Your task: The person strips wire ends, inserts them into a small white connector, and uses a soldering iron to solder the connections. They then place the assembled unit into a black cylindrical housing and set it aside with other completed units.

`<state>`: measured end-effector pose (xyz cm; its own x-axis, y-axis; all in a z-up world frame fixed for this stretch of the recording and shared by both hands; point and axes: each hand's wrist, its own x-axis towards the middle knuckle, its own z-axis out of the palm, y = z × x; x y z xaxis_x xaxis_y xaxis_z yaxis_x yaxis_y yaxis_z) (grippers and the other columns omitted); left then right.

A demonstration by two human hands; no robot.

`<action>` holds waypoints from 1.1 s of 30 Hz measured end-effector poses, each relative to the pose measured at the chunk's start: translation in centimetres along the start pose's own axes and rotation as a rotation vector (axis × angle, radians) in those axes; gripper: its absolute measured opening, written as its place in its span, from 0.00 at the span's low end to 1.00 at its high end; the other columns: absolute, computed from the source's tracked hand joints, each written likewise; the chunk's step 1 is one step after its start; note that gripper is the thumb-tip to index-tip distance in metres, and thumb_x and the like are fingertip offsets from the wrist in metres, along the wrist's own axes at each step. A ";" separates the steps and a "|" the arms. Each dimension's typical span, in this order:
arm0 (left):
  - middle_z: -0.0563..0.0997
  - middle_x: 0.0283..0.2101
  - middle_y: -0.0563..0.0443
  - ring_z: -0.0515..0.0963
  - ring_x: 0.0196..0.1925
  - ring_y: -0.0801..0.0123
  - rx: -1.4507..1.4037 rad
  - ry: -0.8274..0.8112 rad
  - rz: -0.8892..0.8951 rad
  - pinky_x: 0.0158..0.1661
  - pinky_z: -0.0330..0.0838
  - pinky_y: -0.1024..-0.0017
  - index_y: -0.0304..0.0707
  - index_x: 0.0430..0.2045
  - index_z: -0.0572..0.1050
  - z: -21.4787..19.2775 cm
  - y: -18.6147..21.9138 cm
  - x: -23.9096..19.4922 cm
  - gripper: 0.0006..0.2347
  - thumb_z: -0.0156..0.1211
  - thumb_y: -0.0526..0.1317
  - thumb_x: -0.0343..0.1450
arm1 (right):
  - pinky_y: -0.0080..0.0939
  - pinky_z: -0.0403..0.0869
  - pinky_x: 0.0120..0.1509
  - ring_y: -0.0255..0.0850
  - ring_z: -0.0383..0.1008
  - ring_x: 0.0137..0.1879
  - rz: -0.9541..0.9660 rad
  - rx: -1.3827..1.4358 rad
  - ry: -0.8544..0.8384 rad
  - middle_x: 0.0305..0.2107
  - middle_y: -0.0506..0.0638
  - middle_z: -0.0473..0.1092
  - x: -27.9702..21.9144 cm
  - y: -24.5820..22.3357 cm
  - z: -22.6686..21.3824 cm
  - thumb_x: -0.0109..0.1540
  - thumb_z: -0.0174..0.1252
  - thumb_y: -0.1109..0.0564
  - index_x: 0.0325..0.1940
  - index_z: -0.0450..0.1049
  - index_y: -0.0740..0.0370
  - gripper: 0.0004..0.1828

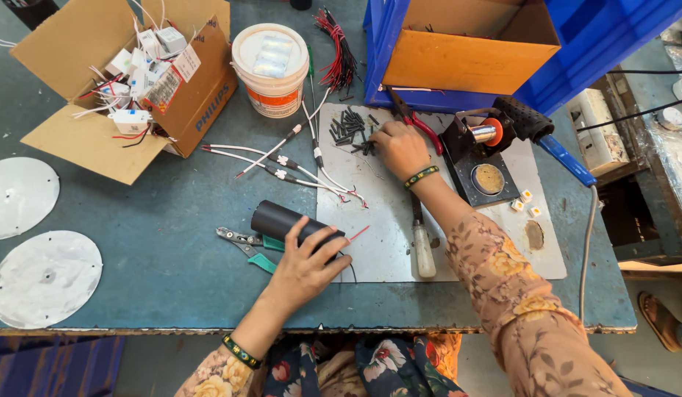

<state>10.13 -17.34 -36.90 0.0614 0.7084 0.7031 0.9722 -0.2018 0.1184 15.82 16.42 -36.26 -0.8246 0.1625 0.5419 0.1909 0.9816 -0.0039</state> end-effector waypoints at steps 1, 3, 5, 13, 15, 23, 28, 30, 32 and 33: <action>0.75 0.54 0.57 0.71 0.64 0.63 -0.011 -0.001 -0.002 0.67 0.54 0.43 0.50 0.36 0.80 0.0 0.0 0.1 0.07 0.65 0.38 0.66 | 0.49 0.72 0.52 0.48 0.74 0.47 0.010 0.022 0.013 0.37 0.49 0.73 -0.2 -0.2 -0.6 0.58 0.64 0.61 0.41 0.80 0.54 0.08; 0.76 0.53 0.58 0.72 0.63 0.65 -0.037 -0.006 -0.007 0.66 0.56 0.47 0.47 0.35 0.79 -0.1 0.2 0.4 0.06 0.66 0.39 0.67 | 0.49 0.73 0.51 0.50 0.74 0.47 0.049 0.083 0.053 0.37 0.50 0.74 -0.4 -0.5 -1.6 0.58 0.66 0.61 0.44 0.81 0.56 0.10; 0.77 0.52 0.58 0.73 0.62 0.66 -0.068 0.001 -0.051 0.65 0.56 0.51 0.47 0.36 0.79 -0.4 0.4 0.8 0.05 0.67 0.40 0.69 | 0.48 0.74 0.49 0.52 0.75 0.46 0.106 0.162 0.111 0.37 0.53 0.75 -0.6 -0.9 -2.4 0.57 0.68 0.60 0.48 0.80 0.60 0.15; 0.80 0.43 0.59 0.76 0.57 0.69 -0.045 0.021 -0.123 0.62 0.55 0.54 0.46 0.35 0.78 -0.3 1.8 3.2 0.05 0.67 0.39 0.68 | 0.33 0.75 0.41 0.34 0.79 0.40 0.800 1.122 0.052 0.37 0.50 0.79 -6.0 -2.6 -4.6 0.61 0.69 0.63 0.48 0.78 0.66 0.13; 0.80 0.39 0.57 0.78 0.53 0.69 -0.036 0.040 -0.148 0.62 0.56 0.55 0.46 0.35 0.78 0.5 2.0 4.1 0.05 0.67 0.39 0.68 | 0.32 0.75 0.41 0.34 0.79 0.42 0.895 1.317 0.087 0.38 0.50 0.78 -7.7 -3.4 -5.3 0.61 0.67 0.64 0.49 0.77 0.67 0.13; 0.79 0.30 0.61 0.77 0.36 0.70 -0.087 0.110 -0.357 0.61 0.59 0.55 0.47 0.34 0.78 1.7 1.7 6.6 0.04 0.67 0.40 0.71 | 0.33 0.76 0.41 0.41 0.81 0.45 0.943 1.584 0.173 0.40 0.55 0.77 -10.6 -6.9 -7.2 0.63 0.62 0.67 0.48 0.75 0.69 0.10; 0.78 0.29 0.61 0.76 0.34 0.70 -0.077 0.125 -0.394 0.59 0.61 0.56 0.47 0.35 0.79 1.7 2.0 6.9 0.03 0.67 0.40 0.72 | 0.35 0.76 0.43 0.43 0.80 0.45 0.902 1.705 0.190 0.41 0.57 0.77 -10.8 -7.3 -7.4 0.64 0.62 0.67 0.49 0.75 0.70 0.10; 0.76 0.28 0.60 0.76 0.34 0.69 -0.052 0.107 -0.382 0.58 0.62 0.57 0.47 0.34 0.80 1.6 2.0 6.9 0.03 0.67 0.40 0.72 | 0.35 0.76 0.43 0.42 0.79 0.45 0.904 1.692 0.178 0.41 0.57 0.77 -10.8 -7.5 -7.6 0.64 0.62 0.67 0.50 0.75 0.71 0.10; 0.75 0.28 0.60 0.76 0.35 0.69 -0.042 0.102 -0.375 0.56 0.62 0.58 0.47 0.34 0.79 1.7 2.0 7.0 0.03 0.67 0.40 0.71 | 0.35 0.76 0.43 0.40 0.79 0.44 0.908 1.619 0.162 0.40 0.57 0.77 -10.8 -7.8 -7.9 0.65 0.62 0.66 0.50 0.75 0.71 0.10; 0.74 0.28 0.60 0.75 0.35 0.68 -0.037 0.101 -0.371 0.56 0.62 0.58 0.48 0.34 0.79 1.7 2.0 7.0 0.03 0.67 0.40 0.71 | 0.34 0.76 0.43 0.40 0.79 0.44 0.910 1.588 0.159 0.40 0.57 0.77 -10.8 -8.0 -8.1 0.65 0.62 0.66 0.49 0.75 0.71 0.09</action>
<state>12.92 -11.60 -32.90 -0.3169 0.6682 0.6731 0.9153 0.0296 0.4016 27.52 6.02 -35.29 -0.6958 0.7180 -0.0175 -0.2054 -0.2223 -0.9531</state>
